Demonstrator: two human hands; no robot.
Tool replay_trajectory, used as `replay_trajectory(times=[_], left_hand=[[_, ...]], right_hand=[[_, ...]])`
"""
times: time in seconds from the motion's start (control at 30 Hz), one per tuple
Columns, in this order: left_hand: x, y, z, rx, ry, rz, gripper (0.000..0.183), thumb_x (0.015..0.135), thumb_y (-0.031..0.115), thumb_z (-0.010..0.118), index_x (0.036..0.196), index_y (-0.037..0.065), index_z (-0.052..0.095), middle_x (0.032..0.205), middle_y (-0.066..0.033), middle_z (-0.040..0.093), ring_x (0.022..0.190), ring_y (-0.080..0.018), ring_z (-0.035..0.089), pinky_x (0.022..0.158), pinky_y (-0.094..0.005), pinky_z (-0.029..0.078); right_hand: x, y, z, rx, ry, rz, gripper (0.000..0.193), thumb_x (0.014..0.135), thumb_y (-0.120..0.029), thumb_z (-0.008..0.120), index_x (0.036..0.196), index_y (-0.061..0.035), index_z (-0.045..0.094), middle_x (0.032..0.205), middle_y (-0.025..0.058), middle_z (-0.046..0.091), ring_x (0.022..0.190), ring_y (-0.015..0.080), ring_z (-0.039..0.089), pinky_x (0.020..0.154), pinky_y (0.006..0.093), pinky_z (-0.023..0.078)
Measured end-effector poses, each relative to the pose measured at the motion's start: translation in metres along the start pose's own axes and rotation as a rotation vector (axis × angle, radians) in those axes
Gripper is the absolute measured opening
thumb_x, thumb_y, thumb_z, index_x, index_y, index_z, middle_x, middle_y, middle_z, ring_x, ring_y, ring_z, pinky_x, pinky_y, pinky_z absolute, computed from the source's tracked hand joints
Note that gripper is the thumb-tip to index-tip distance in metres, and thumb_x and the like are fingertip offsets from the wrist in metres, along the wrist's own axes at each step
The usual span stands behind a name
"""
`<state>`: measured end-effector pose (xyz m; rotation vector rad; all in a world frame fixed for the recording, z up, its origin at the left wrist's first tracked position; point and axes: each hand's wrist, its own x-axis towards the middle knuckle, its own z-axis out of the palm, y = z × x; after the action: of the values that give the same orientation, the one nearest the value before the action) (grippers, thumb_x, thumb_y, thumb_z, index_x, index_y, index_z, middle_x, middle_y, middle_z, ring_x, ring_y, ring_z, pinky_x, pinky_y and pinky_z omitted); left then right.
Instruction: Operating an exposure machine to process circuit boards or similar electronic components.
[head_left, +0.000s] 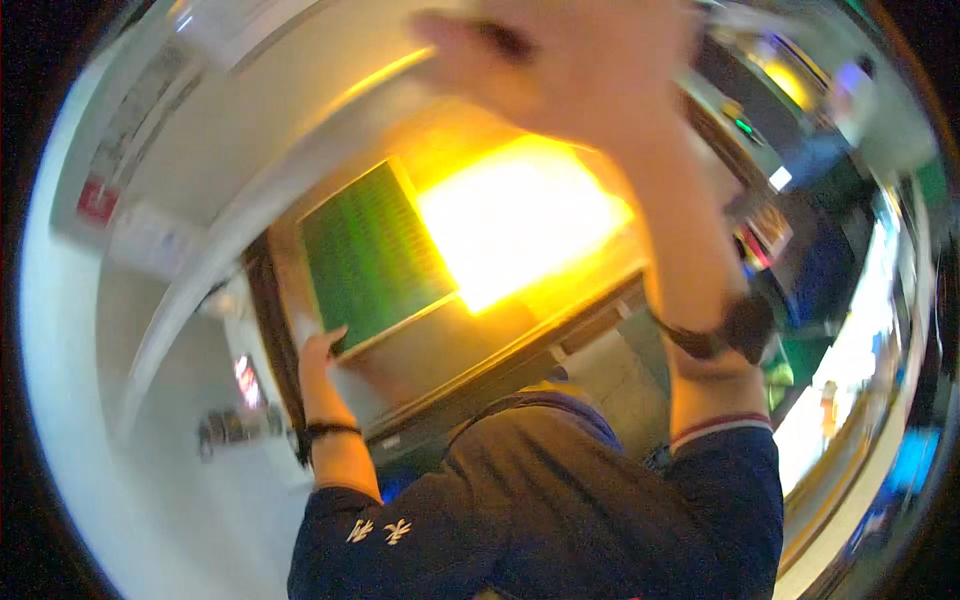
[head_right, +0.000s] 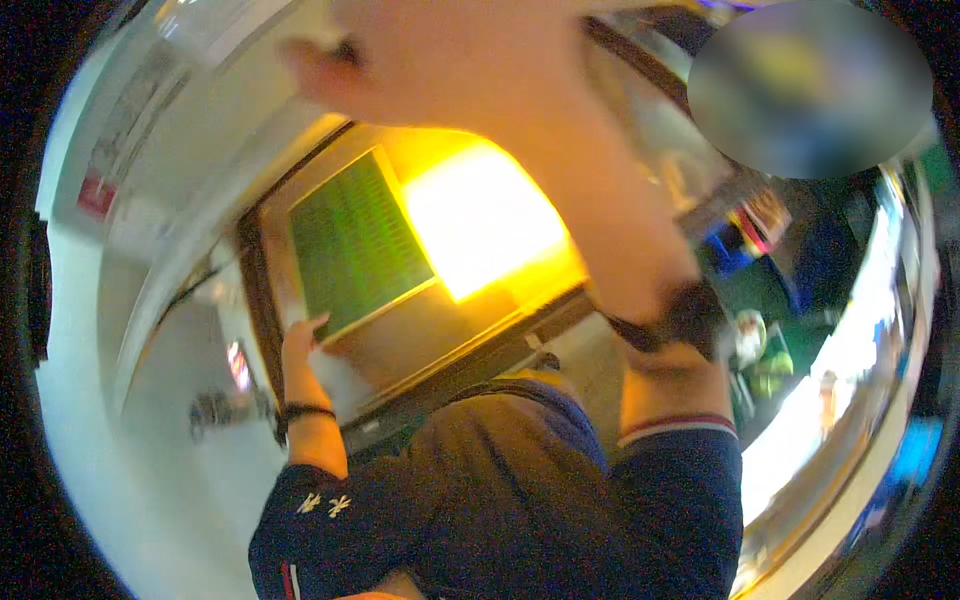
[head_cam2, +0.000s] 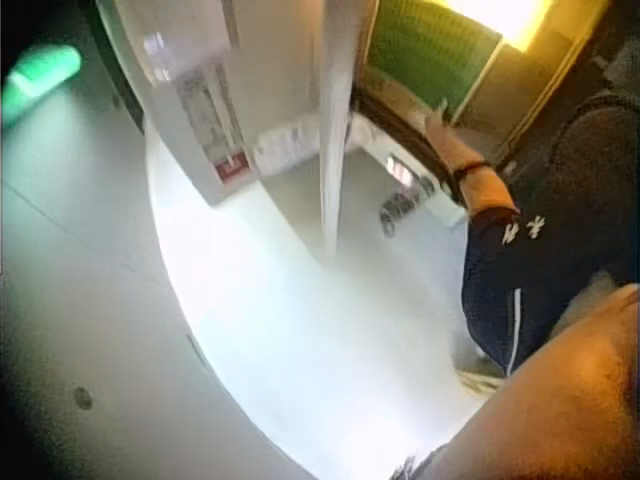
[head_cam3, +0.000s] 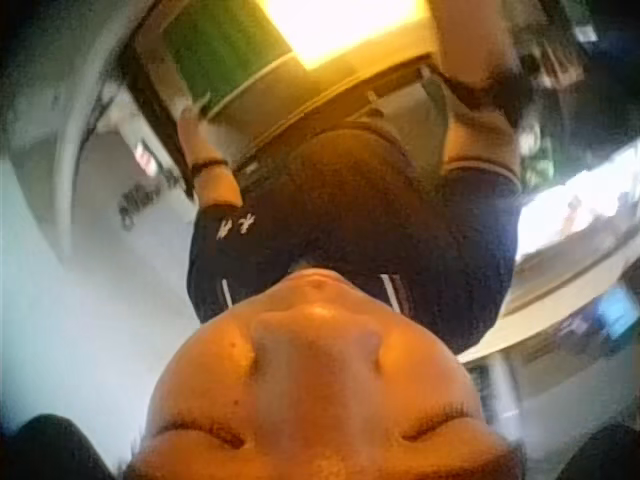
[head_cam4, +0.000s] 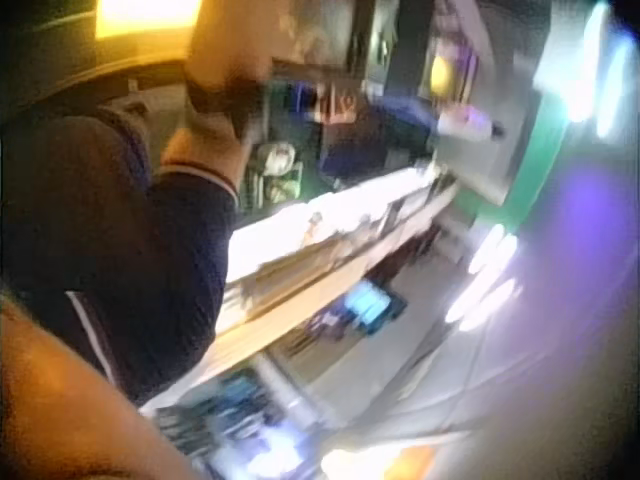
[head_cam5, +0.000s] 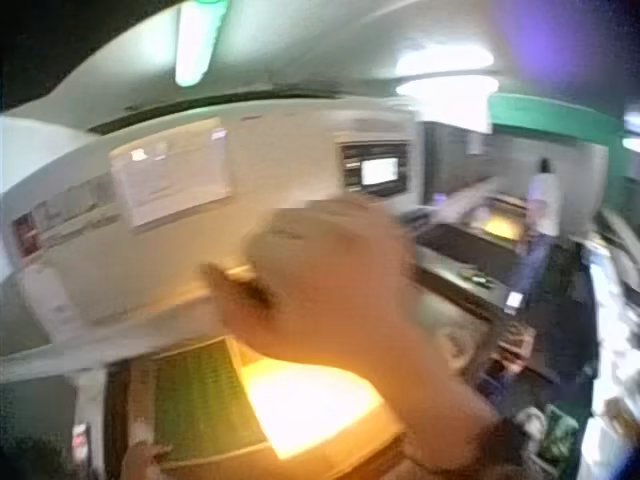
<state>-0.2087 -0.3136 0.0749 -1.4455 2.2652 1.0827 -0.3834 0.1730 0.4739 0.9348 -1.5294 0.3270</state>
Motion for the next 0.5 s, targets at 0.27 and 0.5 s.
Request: replay_trajectory(times=[0.27, 0.5], left_hand=[[-0.017, -0.063, 0.098, -0.132, 0.112, 0.763, 0.061, 0.089, 0.021, 0.071, 0.139, -0.002, 0.045, 0.138, -0.0144, 0.049, 0.120, -0.0296, 0.053, 0.092, -0.0446, 0.051], [-0.191, -0.014, 0.112, -0.560, -1.114, 0.699, 0.047, 0.083, 0.002, 0.066, 0.128, -0.004, 0.055, 0.115, -0.0110, 0.064, 0.100, -0.0248, 0.064, 0.091, -0.0380, 0.051]], right_hand=[[-0.138, -0.089, -0.031, 0.210, -0.244, 0.627, 0.072, 0.080, -0.033, 0.073, 0.144, -0.0203, 0.044, 0.150, 0.0172, 0.039, 0.137, 0.0406, 0.038, 0.112, 0.0551, 0.032], [-0.371, -0.320, -0.260, 0.538, -0.034, 2.260, 0.066, 0.094, -0.042, 0.064, 0.141, 0.0014, 0.048, 0.139, 0.0183, 0.053, 0.131, 0.0272, 0.049, 0.111, 0.0388, 0.037]])
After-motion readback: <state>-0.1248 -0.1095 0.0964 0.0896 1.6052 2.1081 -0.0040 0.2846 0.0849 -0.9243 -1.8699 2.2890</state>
